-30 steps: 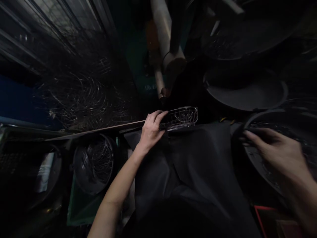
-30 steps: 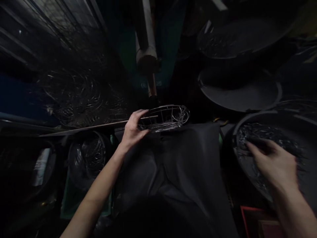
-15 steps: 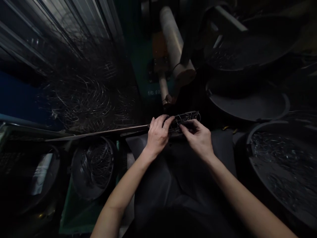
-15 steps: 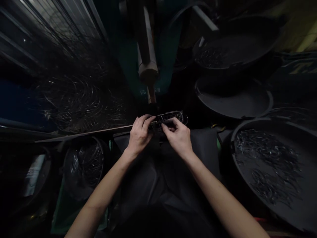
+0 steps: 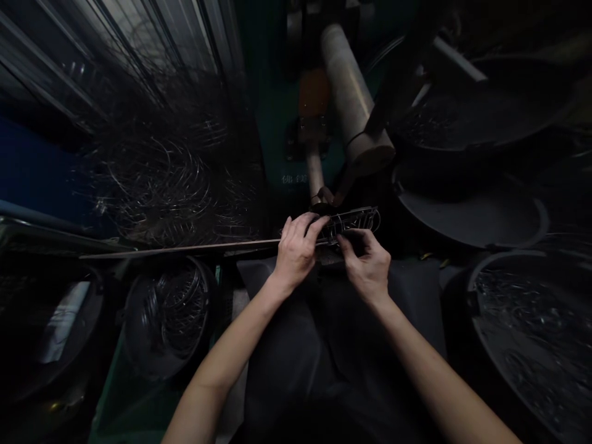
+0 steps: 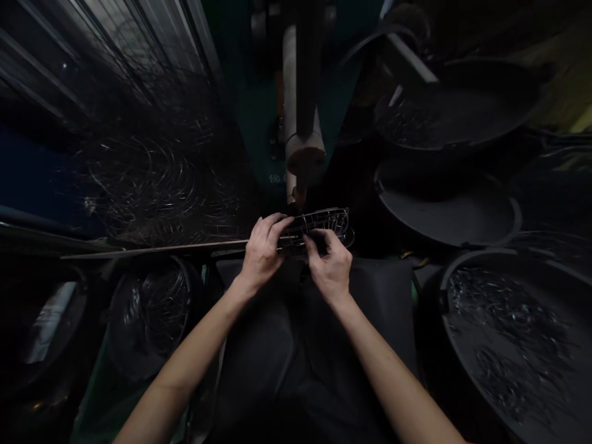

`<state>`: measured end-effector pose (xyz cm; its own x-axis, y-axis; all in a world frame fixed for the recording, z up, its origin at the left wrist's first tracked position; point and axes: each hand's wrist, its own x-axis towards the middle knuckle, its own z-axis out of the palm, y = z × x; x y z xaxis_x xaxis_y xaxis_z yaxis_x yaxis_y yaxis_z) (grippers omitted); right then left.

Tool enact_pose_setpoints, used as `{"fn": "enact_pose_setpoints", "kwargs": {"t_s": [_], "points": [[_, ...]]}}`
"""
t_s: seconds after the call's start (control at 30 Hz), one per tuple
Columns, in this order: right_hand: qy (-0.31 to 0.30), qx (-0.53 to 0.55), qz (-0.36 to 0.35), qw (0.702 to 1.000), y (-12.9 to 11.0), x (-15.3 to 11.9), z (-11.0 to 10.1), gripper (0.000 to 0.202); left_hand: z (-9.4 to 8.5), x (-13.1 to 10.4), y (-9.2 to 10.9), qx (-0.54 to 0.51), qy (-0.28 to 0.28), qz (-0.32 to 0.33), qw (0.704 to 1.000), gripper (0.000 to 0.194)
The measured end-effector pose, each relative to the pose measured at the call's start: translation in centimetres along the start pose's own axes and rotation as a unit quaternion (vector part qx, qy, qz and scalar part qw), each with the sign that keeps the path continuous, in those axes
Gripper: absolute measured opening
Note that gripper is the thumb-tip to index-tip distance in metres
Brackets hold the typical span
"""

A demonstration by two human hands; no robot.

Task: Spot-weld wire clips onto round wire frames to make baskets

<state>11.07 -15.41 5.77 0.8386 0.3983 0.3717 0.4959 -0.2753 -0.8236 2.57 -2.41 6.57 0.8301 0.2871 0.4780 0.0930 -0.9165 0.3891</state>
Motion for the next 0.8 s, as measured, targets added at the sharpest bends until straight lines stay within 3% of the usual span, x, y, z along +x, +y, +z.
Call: {"fn": "enact_pose_setpoints", "kwargs": {"t_s": [0.57, 0.8], "points": [[0.017, 0.021, -0.032, 0.999, 0.4, 1.5, 0.9, 0.023, 0.2, 1.6, -1.1, 0.012, 0.028, 0.031, 0.999, 0.051], [-0.009, 0.025, 0.005, 1.000, 0.8, 1.4, 1.8, 0.025, 0.9, 1.6, -2.5, 0.030, 0.008, 0.045, 0.998, 0.053]]}}
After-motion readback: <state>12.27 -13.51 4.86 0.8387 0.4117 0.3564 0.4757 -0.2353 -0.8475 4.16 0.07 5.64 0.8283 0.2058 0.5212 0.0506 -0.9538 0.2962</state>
